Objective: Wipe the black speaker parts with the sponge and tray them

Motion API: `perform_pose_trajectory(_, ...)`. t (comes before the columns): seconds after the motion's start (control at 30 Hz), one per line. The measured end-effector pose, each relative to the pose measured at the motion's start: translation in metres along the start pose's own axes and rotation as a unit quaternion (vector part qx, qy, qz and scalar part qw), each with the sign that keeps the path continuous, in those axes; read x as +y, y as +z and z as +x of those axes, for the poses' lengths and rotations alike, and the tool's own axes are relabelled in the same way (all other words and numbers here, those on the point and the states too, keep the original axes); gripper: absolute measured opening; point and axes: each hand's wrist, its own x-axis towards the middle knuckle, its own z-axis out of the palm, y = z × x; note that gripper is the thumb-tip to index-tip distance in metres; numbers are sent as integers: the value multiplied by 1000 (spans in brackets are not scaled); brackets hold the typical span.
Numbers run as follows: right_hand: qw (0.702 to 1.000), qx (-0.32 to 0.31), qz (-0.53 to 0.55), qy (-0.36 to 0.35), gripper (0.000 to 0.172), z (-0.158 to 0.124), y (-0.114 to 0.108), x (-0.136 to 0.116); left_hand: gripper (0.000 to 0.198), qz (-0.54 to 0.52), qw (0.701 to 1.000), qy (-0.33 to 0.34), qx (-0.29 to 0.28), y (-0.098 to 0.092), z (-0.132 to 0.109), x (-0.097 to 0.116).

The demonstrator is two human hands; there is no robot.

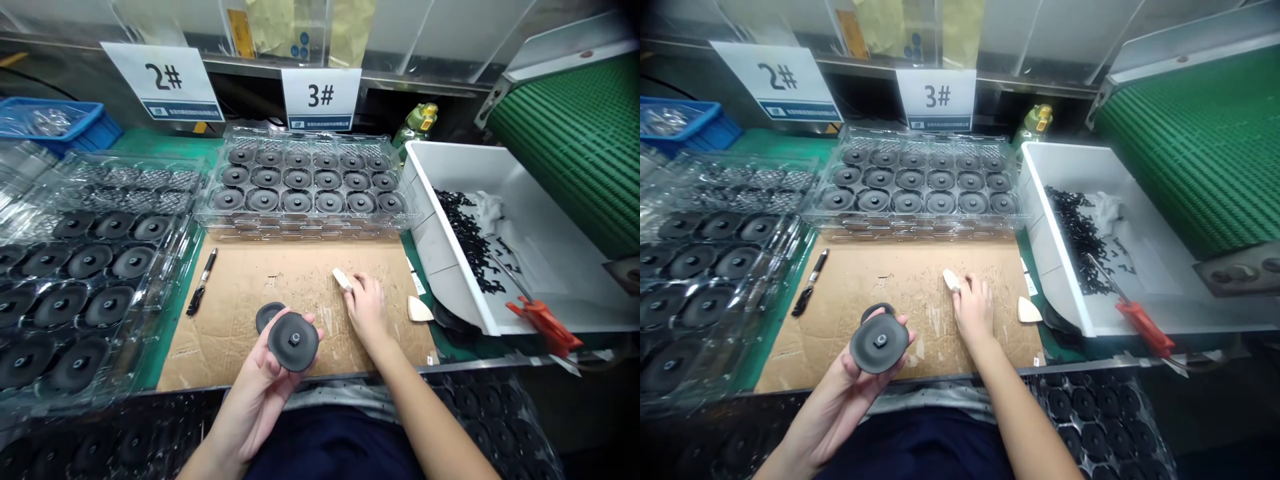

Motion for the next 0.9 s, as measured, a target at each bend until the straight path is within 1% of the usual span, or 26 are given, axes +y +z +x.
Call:
perform_pose_trajectory(0.07, 1000, 4, 24, 9, 25, 2, -4, 0, 49, -11, 1000, 1, -4, -1, 1, -1)
perform_pose_trajectory(0.13, 998, 6, 56, 19, 28, -3, -13, -4, 47, -18, 1000, 1, -5, -2, 2, -3)
perform_pose_trajectory(0.23, 994, 0, 104, 26, 35, -28, -26, -16, 47, -23, 1000, 1, -3, -2, 2, -4)
perform_pose_trajectory(0.27, 993, -10, 118, 22, 36, -38, -28, -19, 49, -24, 1000, 0, 0, -2, 2, -4)
perform_pose_trajectory(0.33, 989, -47, 143, 6, 33, -57, -27, -24, 51, -26, 1000, -2, 8, -1, 3, -3)
perform_pose_trajectory(0.43, 980, -100, 170, -10, 26, -71, -28, -28, 51, -22, 1000, -8, 18, -1, 5, -1)
perform_pose_trajectory(0.5, 978, -102, 182, 2, 25, -67, -36, -36, 51, -11, 1000, -12, 21, 0, 6, -1)
perform_pose_trajectory(0.57, 975, -88, 204, 13, 27, -58, -53, -53, 54, 6, 1000, -7, 18, 2, 6, -3)
perform_pose_trajectory(0.6, 972, -80, 219, 6, 29, -54, -63, -66, 57, 15, 1000, 0, 16, 3, 5, -4)
perform_pose_trajectory(0.63, 967, -78, 241, -17, 31, -50, -73, -79, 58, 24, 1000, 5, 15, 5, 4, -5)
perform_pose_trajectory(0.67, 962, -78, 256, -59, 33, -47, -82, -93, 59, 31, 999, 3, 16, 6, 3, -6)
perform_pose_trajectory(0.7, 954, -94, 263, -104, 34, -45, -90, -105, 58, 37, 999, -2, 19, 8, 2, -6)
perform_pose_trajectory(0.77, 939, -165, 256, -157, 32, -41, -100, -124, 55, 53, 998, -9, 31, 12, 0, -5)
perform_pose_trajectory(0.83, 928, -241, 236, -160, 27, -38, -103, -133, 50, 73, 996, 5, 49, 14, -2, -3)
perform_pose_trajectory(0.87, 927, -254, 229, -156, 26, -37, -102, -135, 49, 82, 995, 16, 58, 15, -3, -1)
perform_pose_trajectory(0.9, 930, -239, 227, -159, 26, -36, -101, -135, 49, 88, 994, 21, 65, 15, -3, 0)
